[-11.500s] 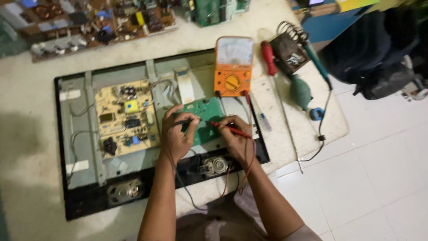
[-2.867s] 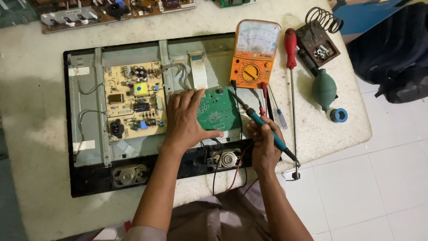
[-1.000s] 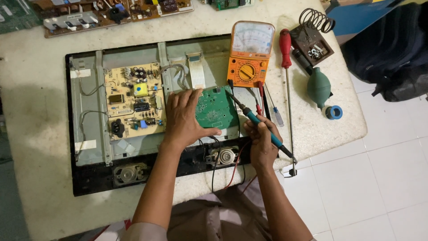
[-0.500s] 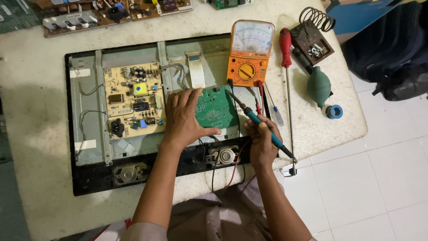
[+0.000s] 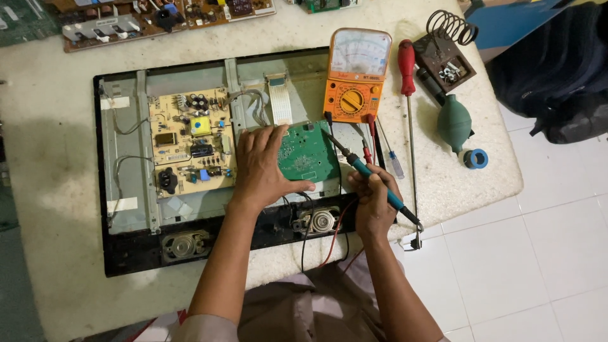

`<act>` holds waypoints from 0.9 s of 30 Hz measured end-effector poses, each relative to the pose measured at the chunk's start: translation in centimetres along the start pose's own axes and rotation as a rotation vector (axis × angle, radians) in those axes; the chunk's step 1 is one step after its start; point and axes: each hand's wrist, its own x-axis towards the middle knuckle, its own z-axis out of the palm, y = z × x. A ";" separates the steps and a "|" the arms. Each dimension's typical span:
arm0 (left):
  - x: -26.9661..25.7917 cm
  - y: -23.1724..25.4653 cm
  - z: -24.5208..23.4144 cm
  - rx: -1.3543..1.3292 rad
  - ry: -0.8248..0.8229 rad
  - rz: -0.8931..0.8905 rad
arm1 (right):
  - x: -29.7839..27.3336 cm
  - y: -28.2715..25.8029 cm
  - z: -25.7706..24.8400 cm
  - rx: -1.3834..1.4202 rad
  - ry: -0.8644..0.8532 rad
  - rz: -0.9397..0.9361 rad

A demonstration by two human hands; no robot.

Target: The person uses a multimeter to test points on a green circuit board. They then switch to a soldering iron to work on the board's components, applying heat and solder to specific areas. The person handles the circuit board and tools with both hands throughout the process.

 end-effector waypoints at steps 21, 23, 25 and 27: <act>0.0 0.1 -0.4 -0.030 -0.045 -0.020 | 0.3 0.5 -0.5 -0.002 -0.032 0.000; 0.0 0.1 -0.2 -0.020 -0.043 -0.019 | 0.3 0.4 -0.4 0.015 -0.026 0.004; 0.1 0.1 -0.1 -0.011 -0.040 -0.018 | 0.2 0.4 -0.4 0.031 -0.019 0.007; 0.1 0.0 -0.1 -0.018 -0.052 -0.027 | 0.2 0.4 -0.4 0.028 -0.021 0.010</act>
